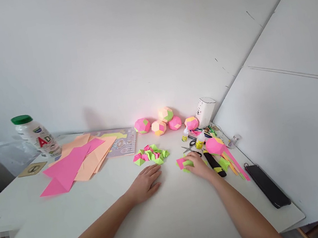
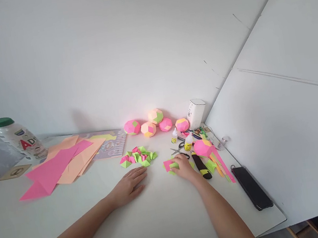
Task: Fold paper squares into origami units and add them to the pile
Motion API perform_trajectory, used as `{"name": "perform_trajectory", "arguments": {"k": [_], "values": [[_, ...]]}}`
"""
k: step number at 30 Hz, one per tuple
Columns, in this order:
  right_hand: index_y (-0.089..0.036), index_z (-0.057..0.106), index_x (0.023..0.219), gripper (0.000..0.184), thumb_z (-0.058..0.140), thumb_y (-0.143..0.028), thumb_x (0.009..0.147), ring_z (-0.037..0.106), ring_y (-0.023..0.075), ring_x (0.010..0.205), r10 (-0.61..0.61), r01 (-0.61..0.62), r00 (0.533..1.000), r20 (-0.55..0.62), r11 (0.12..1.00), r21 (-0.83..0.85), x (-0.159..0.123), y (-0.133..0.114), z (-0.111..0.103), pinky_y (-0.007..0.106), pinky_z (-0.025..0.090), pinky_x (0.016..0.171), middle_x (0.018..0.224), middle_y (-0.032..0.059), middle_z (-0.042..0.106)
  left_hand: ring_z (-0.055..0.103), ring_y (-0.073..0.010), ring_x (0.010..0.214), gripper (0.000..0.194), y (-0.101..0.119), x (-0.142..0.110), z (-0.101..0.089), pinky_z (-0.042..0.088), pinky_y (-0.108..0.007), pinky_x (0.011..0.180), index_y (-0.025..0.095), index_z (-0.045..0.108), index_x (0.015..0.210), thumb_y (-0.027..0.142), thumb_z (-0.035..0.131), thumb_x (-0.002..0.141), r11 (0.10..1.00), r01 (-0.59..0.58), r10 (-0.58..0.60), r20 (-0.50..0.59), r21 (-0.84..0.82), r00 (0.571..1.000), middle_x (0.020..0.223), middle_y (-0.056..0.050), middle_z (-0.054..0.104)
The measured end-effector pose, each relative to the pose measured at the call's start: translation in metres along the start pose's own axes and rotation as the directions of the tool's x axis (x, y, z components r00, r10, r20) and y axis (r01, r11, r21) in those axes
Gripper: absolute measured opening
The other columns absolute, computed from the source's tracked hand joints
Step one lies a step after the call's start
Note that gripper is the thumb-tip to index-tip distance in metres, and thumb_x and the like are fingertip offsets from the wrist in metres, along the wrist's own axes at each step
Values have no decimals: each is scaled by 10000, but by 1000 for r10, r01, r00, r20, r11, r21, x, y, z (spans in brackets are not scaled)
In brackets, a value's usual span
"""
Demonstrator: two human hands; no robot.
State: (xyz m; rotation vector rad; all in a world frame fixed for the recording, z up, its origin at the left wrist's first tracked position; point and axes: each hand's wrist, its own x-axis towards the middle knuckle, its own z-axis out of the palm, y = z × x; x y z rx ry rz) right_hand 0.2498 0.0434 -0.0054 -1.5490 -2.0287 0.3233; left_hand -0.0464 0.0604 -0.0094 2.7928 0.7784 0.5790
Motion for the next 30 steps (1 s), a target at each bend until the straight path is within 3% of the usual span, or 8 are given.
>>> {"name": "perform_trajectory", "arguments": {"k": [10, 15, 18, 19, 22, 25, 28, 30], "values": [[-182, 678, 815, 124, 641, -158, 699, 502, 242, 888, -153, 140, 965, -211, 987, -79, 3, -2, 9, 386, 415, 811, 880, 84, 577, 516, -245, 1060, 291, 18, 4, 0, 336, -463, 998, 147, 596, 1015, 154, 338, 883, 986, -125, 136, -102, 108, 985, 1161, -134, 566], [-187, 652, 659, 118, 570, -146, 733, 492, 233, 848, -133, 134, 949, -286, 991, -16, 5, -5, 1, 384, 393, 795, 792, 69, 585, 458, -279, 1155, 298, 32, 7, 14, 359, -464, 980, 164, 579, 1086, 207, 367, 881, 1000, -12, 13, -76, 12, 997, 1225, -127, 546], [-185, 619, 641, 136, 575, -240, 757, 494, 239, 885, -39, 84, 940, -339, 989, 120, 6, -15, 0, 380, 384, 817, 775, 63, 595, 333, -330, 1266, 410, 39, 12, 20, 246, -524, 1043, 174, 505, 1217, 350, 449, 850, 987, 64, -67, -15, -146, 998, 1362, -130, 422], [-177, 609, 645, 127, 611, -268, 734, 510, 227, 846, 134, -2, 930, -342, 933, 359, 7, -20, 1, 354, 398, 792, 747, 56, 596, 307, -327, 1285, 463, 40, 14, 21, 215, -520, 1060, 180, 475, 1251, 393, 464, 840, 967, 98, -99, 6, -235, 995, 1382, -125, 397], [-160, 574, 788, 262, 462, -393, 830, 530, 175, 630, 276, -92, 916, -290, 850, 518, 11, -40, 17, 285, 424, 573, 685, 37, 583, 347, -284, 1274, 575, 44, 25, 20, 295, -442, 1045, 187, 375, 1321, 460, 473, 825, 752, 271, -312, 39, -600, 949, 1401, -122, 368], [-156, 547, 812, 285, 452, -424, 829, 522, 149, 572, 309, -138, 932, -186, 782, 607, 14, -60, 38, 247, 412, 509, 656, 19, 574, 438, -257, 1206, 521, 44, 38, 17, 387, -376, 974, 175, 467, 1219, 460, 538, 789, 411, 208, -383, 39, -888, 923, 1292, -116, 494], [-160, 545, 829, 274, 467, -423, 820, 518, 136, 578, 306, -160, 945, -112, 735, 659, 13, -71, 52, 230, 410, 506, 666, 9, 567, 588, -226, 951, 405, 41, 45, 17, 471, -332, 816, 152, 574, 986, 421, 660, 695, 141, 195, -489, 103, -971, 866, 953, -70, 647], [-161, 549, 785, 277, 499, -434, 803, 482, 121, 512, 287, -172, 956, -60, 715, 677, 9, -74, 53, 218, 378, 459, 594, -14, 530, 606, -179, 753, 326, 39, 46, 18, 483, -297, 706, 147, 583, 821, 416, 684, 665, 49, 218, -550, 156, -975, 821, 748, -18, 629]]}}
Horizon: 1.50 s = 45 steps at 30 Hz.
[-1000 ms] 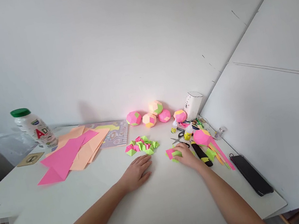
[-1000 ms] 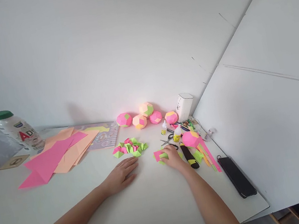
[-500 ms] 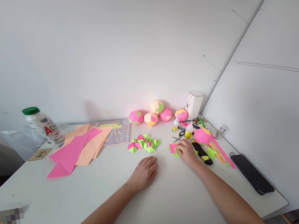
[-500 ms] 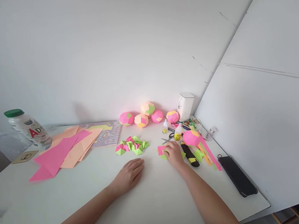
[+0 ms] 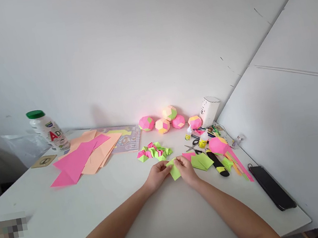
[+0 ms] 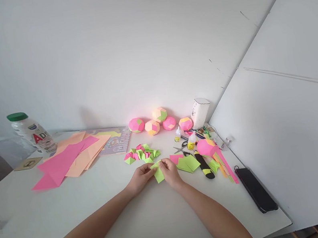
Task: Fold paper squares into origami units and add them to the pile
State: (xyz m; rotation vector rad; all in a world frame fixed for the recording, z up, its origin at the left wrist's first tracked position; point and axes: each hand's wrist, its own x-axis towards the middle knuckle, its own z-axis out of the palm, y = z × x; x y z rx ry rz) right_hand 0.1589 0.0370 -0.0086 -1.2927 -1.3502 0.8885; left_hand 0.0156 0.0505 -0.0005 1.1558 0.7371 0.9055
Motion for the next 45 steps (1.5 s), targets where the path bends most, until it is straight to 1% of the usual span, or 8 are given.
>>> {"name": "perform_trajectory", "arguments": {"k": [6, 10, 14, 18, 22, 28, 31, 45], "values": [[-171, 521, 761, 282, 578, -447, 760, 479, 107, 468, 98, -136, 974, 203, 973, 185, -8, -2, -9, 220, 391, 449, 564, -34, 527, 553, -108, 560, 313, -1, -1, -8, 461, -237, 552, 162, 495, 689, 419, 673, 680, 983, 63, -68, -24, -170, 997, 612, 36, 559], [-173, 505, 802, 261, 561, -428, 786, 512, 111, 480, 112, -163, 970, 214, 959, 233, -11, -3, -9, 221, 413, 461, 575, -31, 538, 596, -154, 596, 313, 2, -3, -11, 483, -264, 502, 166, 521, 796, 437, 650, 706, 978, 103, -84, 107, -184, 991, 677, 1, 614], [-202, 478, 973, 204, 506, -347, 831, 516, 106, 498, 42, -78, 989, 140, 963, 259, -16, -5, -8, 222, 434, 468, 681, -16, 554, 624, -179, 645, 321, 8, -5, -11, 498, -268, 513, 131, 564, 859, 414, 642, 728, 983, 111, -86, 168, -145, 982, 716, -50, 651], [-273, 425, 1185, 375, 472, -197, 822, 570, 125, 621, -160, 123, 970, 183, 972, 199, -20, -10, -8, 243, 467, 496, 1031, 75, 538, 625, -172, 620, 318, 13, -6, -11, 495, -276, 524, 127, 570, 865, 418, 619, 749, 974, 123, -93, 157, -191, 983, 711, -53, 658], [-251, 604, 969, 246, 533, -143, 760, 591, 140, 663, -313, 281, 906, 285, 948, 147, -19, -13, -5, 281, 512, 540, 1075, 87, 478, 599, -145, 560, 288, 16, -5, -11, 493, -280, 544, 129, 571, 814, 408, 616, 753, 969, 113, -86, 131, -220, 988, 653, -27, 635], [-190, 643, 779, 52, 609, -229, 770, 579, 142, 719, -167, 134, 956, 239, 980, 149, -15, -8, -8, 262, 507, 566, 1067, 82, 495, 629, -178, 603, 291, 15, -10, -11, 489, -298, 567, 133, 558, 780, 423, 564, 788, 981, 161, -136, 208, -110, 969, 661, -45, 646], [-159, 584, 594, 220, 592, -259, 791, 556, 143, 720, -137, 111, 966, 218, 986, 128, -14, -8, -10, 257, 492, 604, 909, 63, 536, 628, -174, 604, 305, 14, -11, -11, 480, -286, 554, 125, 559, 776, 426, 527, 813, 981, 168, -142, 231, -98, 963, 683, -66, 654], [-185, 544, 464, 356, 588, -333, 785, 519, 155, 595, -13, 2, 986, 166, 998, 66, -10, -12, -12, 255, 441, 497, 564, 18, 513, 646, -187, 628, 289, 9, -9, -13, 496, -292, 555, 131, 540, 839, 418, 547, 807, 970, 171, -135, 201, -173, 970, 751, -89, 683]]}}
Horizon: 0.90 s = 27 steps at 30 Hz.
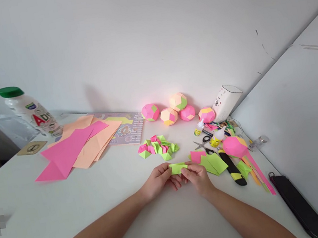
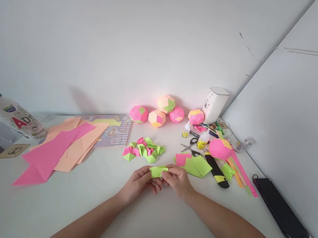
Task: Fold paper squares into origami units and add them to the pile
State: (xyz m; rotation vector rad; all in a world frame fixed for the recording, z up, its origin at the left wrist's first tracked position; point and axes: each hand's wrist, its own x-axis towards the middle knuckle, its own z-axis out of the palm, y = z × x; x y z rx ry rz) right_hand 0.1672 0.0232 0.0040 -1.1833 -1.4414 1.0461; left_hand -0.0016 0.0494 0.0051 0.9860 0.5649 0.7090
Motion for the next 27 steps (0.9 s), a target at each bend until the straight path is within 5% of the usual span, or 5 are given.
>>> {"name": "perform_trajectory", "arguments": {"k": [6, 10, 17, 22, 27], "values": [[-181, 560, 462, 333, 604, -307, 767, 500, 138, 564, 1, -1, 1000, -23, 1000, 1, 2, 5, 0, 238, 424, 468, 566, 17, 528, 641, -180, 615, 304, 1, 1, 0, 500, -296, 556, 133, 538, 908, 415, 562, 798, 1000, -17, 16, -20, -20, 1000, 728, -71, 675], [-188, 674, 691, 64, 639, -239, 708, 496, 102, 528, 30, -33, 999, 26, 991, 128, 2, 7, 0, 235, 436, 464, 810, 32, 592, 634, -173, 626, 302, 2, 0, 1, 496, -299, 578, 145, 527, 963, 383, 587, 786, 999, -51, 51, -24, 16, 998, 742, -55, 673], [-186, 691, 792, 188, 530, -276, 762, 522, 122, 586, 107, -109, 994, 21, 956, 273, 0, 12, -2, 238, 451, 470, 890, 55, 589, 656, -194, 733, 323, -1, 1, 1, 496, -338, 694, 164, 524, 999, 364, 617, 763, 996, -90, 90, -29, -7, 996, 876, -63, 683], [-228, 568, 1012, 315, 652, -315, 721, 540, 133, 634, 172, -164, 985, -2, 938, 304, 1, 13, 0, 210, 442, 468, 797, 8, 587, 650, -196, 748, 280, -7, 3, -2, 488, -331, 700, 165, 541, 949, 329, 643, 745, 995, -101, 101, -54, -4, 993, 818, -42, 680], [-158, 572, 644, 230, 641, -358, 733, 390, 69, 459, 133, -134, 991, 21, 978, 157, 2, 9, 0, 184, 327, 383, 590, -31, 463, 609, -162, 711, 265, -7, 3, -1, 468, -287, 675, 162, 568, 870, 390, 624, 748, 991, -125, 131, -137, 48, 982, 753, -17, 651]]}}
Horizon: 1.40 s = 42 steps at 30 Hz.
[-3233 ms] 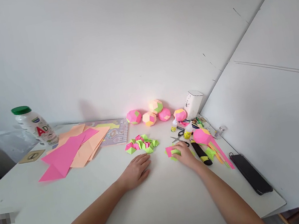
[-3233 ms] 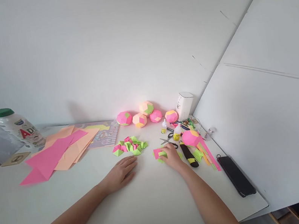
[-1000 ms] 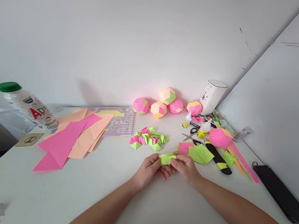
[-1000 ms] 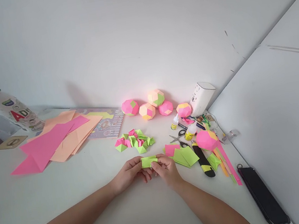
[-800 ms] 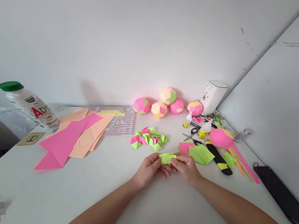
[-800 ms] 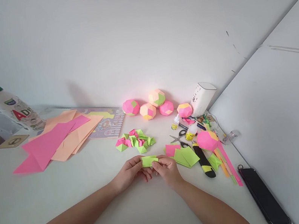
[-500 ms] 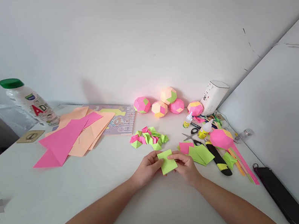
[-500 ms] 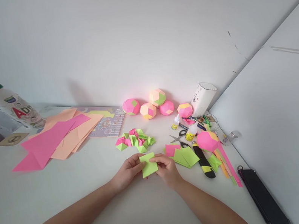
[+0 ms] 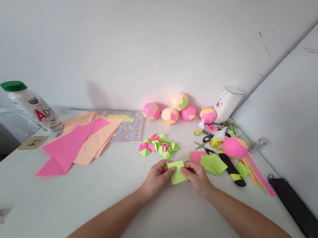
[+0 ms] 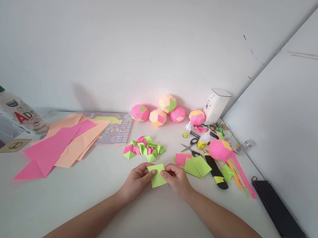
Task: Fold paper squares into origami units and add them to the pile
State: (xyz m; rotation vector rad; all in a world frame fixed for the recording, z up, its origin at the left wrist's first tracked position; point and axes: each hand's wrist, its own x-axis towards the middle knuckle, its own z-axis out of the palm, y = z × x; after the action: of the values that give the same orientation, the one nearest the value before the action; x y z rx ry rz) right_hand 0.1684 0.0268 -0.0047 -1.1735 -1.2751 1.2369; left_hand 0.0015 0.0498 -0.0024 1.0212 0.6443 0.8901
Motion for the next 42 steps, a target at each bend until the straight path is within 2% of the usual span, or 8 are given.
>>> {"name": "perform_trajectory", "arguments": {"k": [3, 6, 8, 10, 15, 23, 38, 42], "values": [[-163, 584, 661, 216, 630, -357, 745, 317, 52, 393, -6, 5, 998, -62, 1000, -8, 0, -1, 0, 184, 267, 360, 502, -55, 420, 588, -174, 782, 315, 2, 0, 0, 456, -306, 755, 160, 580, 836, 466, 512, 807, 999, -28, 29, -65, 22, 997, 789, -27, 631], [-177, 633, 794, 153, 629, -323, 749, 438, 75, 422, -20, 24, 998, -67, 998, 55, 0, -1, 0, 194, 315, 377, 611, -11, 567, 565, -178, 843, 354, 2, 0, -2, 440, -321, 808, 159, 578, 862, 487, 446, 836, 998, -52, 57, -123, 38, 991, 864, -45, 601], [-188, 642, 820, 137, 644, -291, 729, 582, 142, 611, -51, 56, 997, -58, 993, 106, 1, -1, 0, 231, 422, 461, 870, 61, 652, 563, -172, 829, 347, 1, 0, -3, 445, -325, 803, 160, 570, 887, 485, 462, 830, 996, -41, 52, -151, 75, 987, 882, -47, 579], [-191, 633, 745, 87, 667, -251, 693, 611, 216, 857, -75, 83, 995, -63, 987, 138, 1, -1, -1, 305, 495, 629, 1055, 90, 637, 569, -186, 875, 343, 1, 0, -2, 447, -341, 831, 163, 561, 925, 479, 475, 825, 995, -45, 57, -144, 90, 988, 949, -61, 570], [-192, 607, 645, 61, 651, -167, 680, 510, 261, 1124, -90, 97, 994, -55, 986, 137, 1, -1, -3, 399, 417, 897, 1203, 79, 581, 562, -221, 1014, 409, 6, -1, -1, 419, -377, 911, 182, 480, 1130, 454, 495, 825, 999, 11, -16, -109, -44, 994, 1124, -98, 559], [-194, 618, 651, 73, 617, -155, 713, 544, 238, 1059, -189, 185, 978, 92, 982, 42, -1, -1, -2, 361, 452, 828, 1328, 70, 441, 535, -129, 661, 291, 6, 1, -1, 413, -246, 612, 153, 521, 735, 416, 642, 710, 993, 56, -52, -40, 101, 998, 702, 13, 556], [-235, 629, 895, 220, 710, -238, 691, 490, 217, 1056, -302, 331, 933, 197, 933, -140, -6, -5, 2, 324, 454, 841, 1144, 78, 468, 360, -83, 530, 378, 2, 2, -1, 275, -208, 505, 167, 426, 670, 509, 578, 722, 983, 67, -58, -52, 173, 997, 590, 60, 403], [-226, 687, 801, 80, 683, -238, 722, 525, 208, 976, -318, 366, 921, 225, 904, -221, -7, -5, 3, 322, 453, 821, 1003, 66, 515, 311, -70, 484, 397, 3, 1, 0, 241, -205, 473, 175, 394, 633, 516, 579, 717, 982, 72, -61, -66, 177, 996, 552, 75, 367]]}}
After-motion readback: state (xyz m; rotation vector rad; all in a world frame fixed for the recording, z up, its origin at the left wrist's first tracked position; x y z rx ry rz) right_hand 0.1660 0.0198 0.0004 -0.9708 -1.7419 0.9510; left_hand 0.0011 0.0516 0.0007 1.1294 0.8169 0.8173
